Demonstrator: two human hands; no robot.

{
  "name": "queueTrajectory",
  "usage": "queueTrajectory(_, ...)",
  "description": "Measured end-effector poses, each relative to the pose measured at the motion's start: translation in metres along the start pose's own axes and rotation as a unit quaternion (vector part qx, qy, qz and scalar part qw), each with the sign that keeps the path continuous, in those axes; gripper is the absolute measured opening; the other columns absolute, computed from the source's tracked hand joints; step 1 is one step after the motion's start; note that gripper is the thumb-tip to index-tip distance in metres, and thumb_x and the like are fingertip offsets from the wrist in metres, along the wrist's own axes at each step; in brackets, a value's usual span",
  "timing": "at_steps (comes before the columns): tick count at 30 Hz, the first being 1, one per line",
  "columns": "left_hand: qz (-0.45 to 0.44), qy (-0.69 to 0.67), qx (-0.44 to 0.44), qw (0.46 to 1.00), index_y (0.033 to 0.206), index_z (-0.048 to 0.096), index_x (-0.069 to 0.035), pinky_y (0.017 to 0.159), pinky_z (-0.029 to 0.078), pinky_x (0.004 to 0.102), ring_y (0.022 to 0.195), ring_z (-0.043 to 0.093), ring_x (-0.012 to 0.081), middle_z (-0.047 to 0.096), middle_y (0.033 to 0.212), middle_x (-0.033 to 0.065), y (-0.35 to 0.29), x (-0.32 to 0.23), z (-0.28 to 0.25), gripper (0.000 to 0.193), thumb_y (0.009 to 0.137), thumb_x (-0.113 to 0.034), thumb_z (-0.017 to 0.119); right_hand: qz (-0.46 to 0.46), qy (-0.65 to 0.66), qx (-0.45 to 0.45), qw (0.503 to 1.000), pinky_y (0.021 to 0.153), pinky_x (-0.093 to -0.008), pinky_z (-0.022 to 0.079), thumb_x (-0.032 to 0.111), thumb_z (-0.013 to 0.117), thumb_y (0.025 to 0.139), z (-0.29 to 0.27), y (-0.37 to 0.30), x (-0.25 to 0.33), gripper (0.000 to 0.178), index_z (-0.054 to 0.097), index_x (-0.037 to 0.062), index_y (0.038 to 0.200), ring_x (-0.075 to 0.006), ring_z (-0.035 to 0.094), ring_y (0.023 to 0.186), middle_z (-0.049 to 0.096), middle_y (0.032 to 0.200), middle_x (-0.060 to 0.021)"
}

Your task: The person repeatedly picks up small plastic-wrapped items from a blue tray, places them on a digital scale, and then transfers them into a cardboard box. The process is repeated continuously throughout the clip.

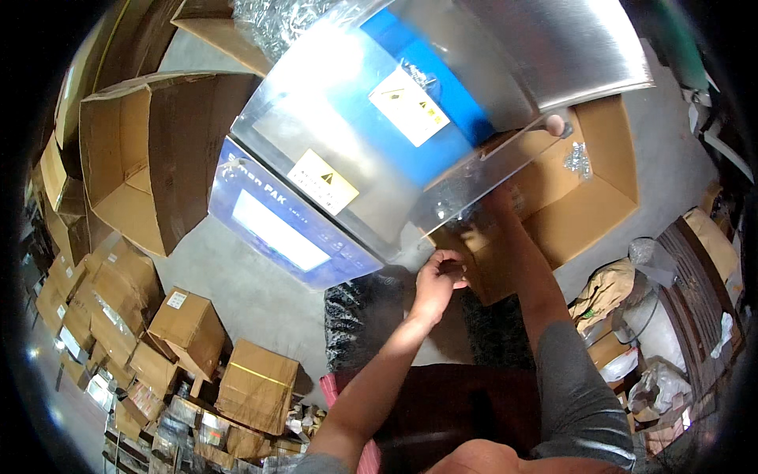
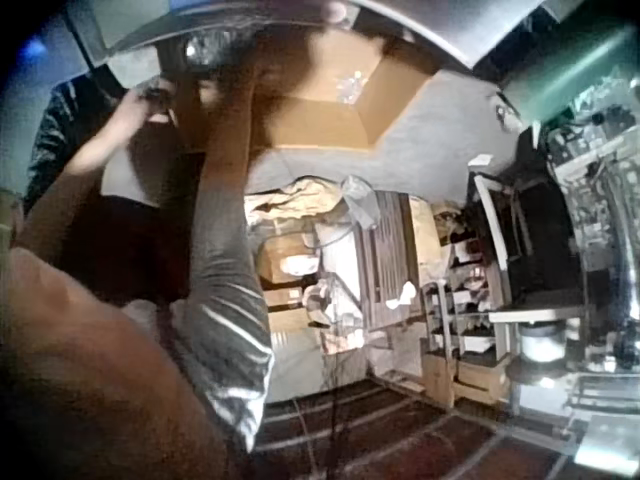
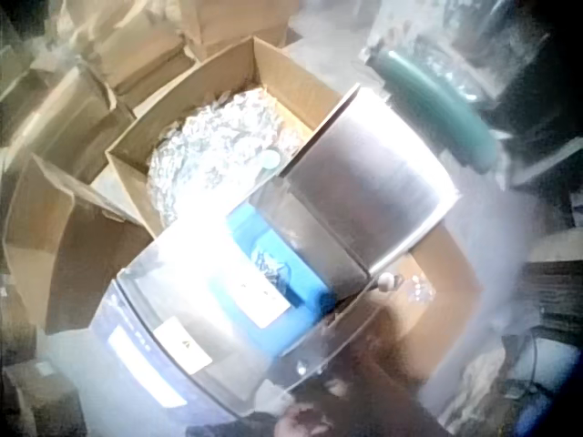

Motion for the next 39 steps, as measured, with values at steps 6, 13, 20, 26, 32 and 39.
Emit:
queueTrajectory(6, 0.04, 0.021, -0.009, 0.999, 0.1, 0.062, -0.006, 0.077, 0.05, 0.0282, 0.085, 0.062, 0.0143, 0.065, 0.089, 0.003, 0.011, -0.003, -0.01, 0.02, 0.084, 0.004, 0.054, 0.029, 0.308, 0.008, 0.951, 0.091, -0.0367, 0.048, -0.001, 0.062, 0.068, -0.072, -0.086, 0.01, 0.052, 0.058, 0.003, 0.12, -0.023, 0.06, 0.103, 0.062, 0.112, -0.0081)
queueTrajectory(13, 0.03, -0.06, 0.119, 0.991, 0.133, 0.048, -0.005, 0.09, 0.05, 0.0418, 0.121, 0.05, 0.0222, 0.052, 0.132, 0.0098, -0.005, -0.016, 0.025, 0.051, 0.094, -0.036, 0.057, 0.08, 0.505, 0.21, 0.833, 0.094, -0.0314, 0.046, -0.002, 0.066, 0.065, -0.198, -0.167, 0.097, 0.066, 0.053, 0.0049, 0.13, -0.0189, 0.058, 0.107, 0.06, 0.118, -0.0094)
queueTrajectory(20, -0.167, -0.164, 0.264, 0.936, 0.129, 0.048, -0.004, 0.07, 0.059, 0.0451, 0.093, 0.066, 0.0307, 0.061, 0.112, 0.0153, -0.005, 0.006, 0.023, 0.045, 0.092, -0.029, 0.055, -0.14, 0.204, 0.175, 0.953, 0.104, -0.042, 0.04, 0.015, 0.07, 0.067, -0.236, -0.174, 0.181, 0.088, 0.032, 0.0054, 0.146, -0.0372, 0.05, 0.125, 0.05, 0.136, -0.0234)
queueTrajectory(26, -0.077, -0.085, 0.248, 0.962, 0.126, 0.052, -0.004, 0.069, 0.058, 0.0427, 0.092, 0.064, 0.0271, 0.061, 0.109, 0.0118, -0.025, -0.017, 0.033, 0.041, 0.089, -0.023, 0.057, -0.058, 0.115, 0.234, 0.964, 0.107, -0.0457, 0.036, 0.03, 0.07, 0.072, -0.252, -0.175, 0.196, 0.09, 0.027, 0.0029, 0.147, -0.0434, 0.042, 0.129, 0.042, 0.14, -0.0285)
queueTrajectory(32, -0.144, -0.153, 0.228, 0.951, 0.119, 0.057, 0.0, 0.083, 0.055, 0.0411, 0.101, 0.061, 0.0267, 0.061, 0.111, 0.012, -0.02, 0.01, 0.032, 0.034, 0.089, -0.016, 0.052, -0.047, -0.016, 0.107, 0.993, 0.102, -0.0527, 0.039, 0.028, 0.067, 0.067, -0.226, -0.203, 0.21, 0.096, 0.023, 0.0079, 0.15, -0.0468, 0.041, 0.126, 0.04, 0.139, -0.0274)
queueTrajectory(39, 0.326, 0.193, 0.293, 0.878, 0.108, 0.062, 0.007, 0.093, 0.05, 0.0418, 0.102, 0.062, 0.029, 0.062, 0.114, 0.017, -0.015, 0.025, 0.01, 0.029, 0.086, -0.01, 0.051, -0.271, 0.136, 0.129, 0.944, 0.104, -0.0473, 0.039, 0.027, 0.069, 0.073, -0.226, -0.169, 0.201, 0.074, 0.045, 0.0035, 0.139, -0.033, 0.041, 0.131, 0.047, 0.138, -0.0191)
Point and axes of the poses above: each hand's wrist, its own y-axis towards the middle knuckle, its own z-axis out of the palm, x = y × z, the point moved 4 cm from there along y, towards the middle knuckle
